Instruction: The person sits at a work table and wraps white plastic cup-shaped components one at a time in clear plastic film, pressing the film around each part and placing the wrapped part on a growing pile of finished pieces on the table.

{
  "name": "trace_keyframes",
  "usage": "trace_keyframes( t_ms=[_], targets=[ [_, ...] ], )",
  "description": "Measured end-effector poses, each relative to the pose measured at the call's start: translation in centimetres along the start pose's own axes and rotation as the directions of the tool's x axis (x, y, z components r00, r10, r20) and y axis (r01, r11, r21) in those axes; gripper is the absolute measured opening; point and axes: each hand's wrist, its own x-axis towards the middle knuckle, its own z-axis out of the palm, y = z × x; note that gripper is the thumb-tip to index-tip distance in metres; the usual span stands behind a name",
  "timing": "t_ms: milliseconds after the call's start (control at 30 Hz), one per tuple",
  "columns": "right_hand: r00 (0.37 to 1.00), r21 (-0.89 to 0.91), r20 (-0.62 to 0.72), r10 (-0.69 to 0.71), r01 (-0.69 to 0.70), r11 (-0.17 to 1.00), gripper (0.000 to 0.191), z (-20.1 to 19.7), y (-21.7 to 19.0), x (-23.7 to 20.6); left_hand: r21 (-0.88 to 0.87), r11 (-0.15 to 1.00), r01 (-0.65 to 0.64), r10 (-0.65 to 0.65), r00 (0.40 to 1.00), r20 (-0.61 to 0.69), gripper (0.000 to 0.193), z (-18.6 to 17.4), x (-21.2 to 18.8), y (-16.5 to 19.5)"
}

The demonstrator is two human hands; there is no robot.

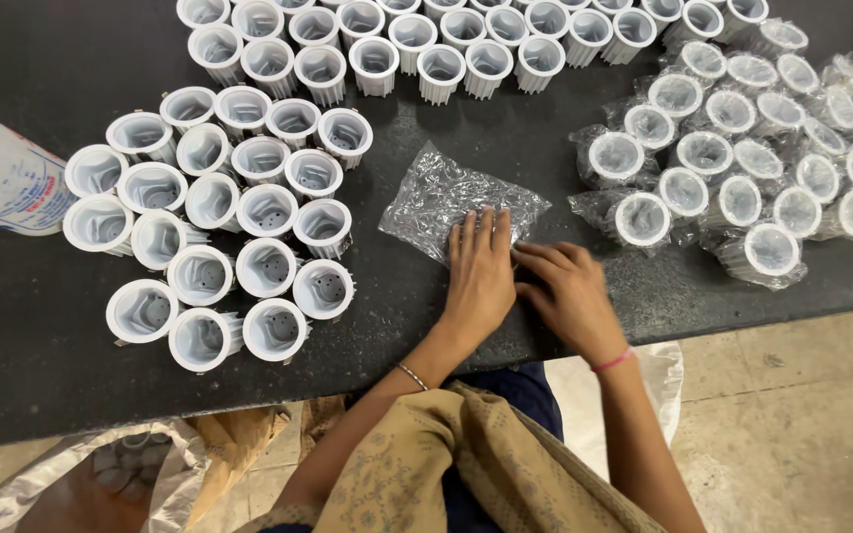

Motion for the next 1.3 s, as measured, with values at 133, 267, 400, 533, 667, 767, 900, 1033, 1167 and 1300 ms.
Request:
trace_keyframes(
  t_ms=[133,267,400,533,667,767,900,1033,1167,1300],
  targets=[
    [0.999,-0.030,-0.014,-0.030,0.030,0.999,0.021,-3.9,-0.8,0.4,-0.071,0.996,0.052,-0.052,0.999,0.002,0.056,0.4,0.0,-1.2],
    [0.981,0.139,-0.103,0.166,-0.151,0.979,0.017,-5.3,-5.0,3.3,0.029,1.000,0.009,-0.007,0.997,-0.073,0.058,0.0,-0.3,-1.0],
    [0.987,0.181,-0.078,-0.138,0.150,0.972,0.023,-3.2,-11.2,7.5,-0.154,0.988,0.017,-0.043,0.985,-0.167,0.049,-0.4,-1.1,-1.4],
    [0.878,0.178,-0.049,-0.476,0.477,0.861,0.025,1.4,-16.5,12.1,-0.137,0.990,0.013,-0.036,0.985,-0.169,0.049,1.3,-1.3,-2.4],
    [0.850,0.057,0.096,-0.518,0.515,0.855,0.019,4.4,-19.2,14.5,-0.061,0.998,-0.001,-0.010,0.986,-0.168,0.053,2.7,-1.4,-3.9],
    [0.864,0.110,0.053,-0.500,0.493,0.863,0.014,3.4,-18.3,13.7,-0.176,0.983,-0.058,0.013,0.968,-0.250,0.049,2.6,-1.3,-4.0],
    [0.983,0.394,-0.020,-0.185,0.178,0.902,0.021,-1.8,-12.7,9.4,-0.482,0.876,-0.020,-0.093,0.973,-0.210,0.029,0.8,-1.3,-4.0],
    [0.933,0.780,-0.014,0.359,-0.214,0.588,0.018,-6.1,-5.6,3.0,-0.115,0.993,0.018,-0.035,0.988,-0.148,0.040,-0.8,0.2,-3.0],
    [0.793,0.850,0.096,0.602,-0.380,0.364,0.019,-4.9,-0.1,-0.9,-0.238,0.969,0.060,-0.090,0.989,-0.117,0.037,-2.1,0.8,-1.4],
    [0.761,0.919,0.337,0.554,-0.395,-0.016,0.017,-0.7,2.3,-1.9,-0.220,0.973,0.073,-0.089,0.994,-0.064,0.039,-2.7,0.6,0.2]
  ],
)
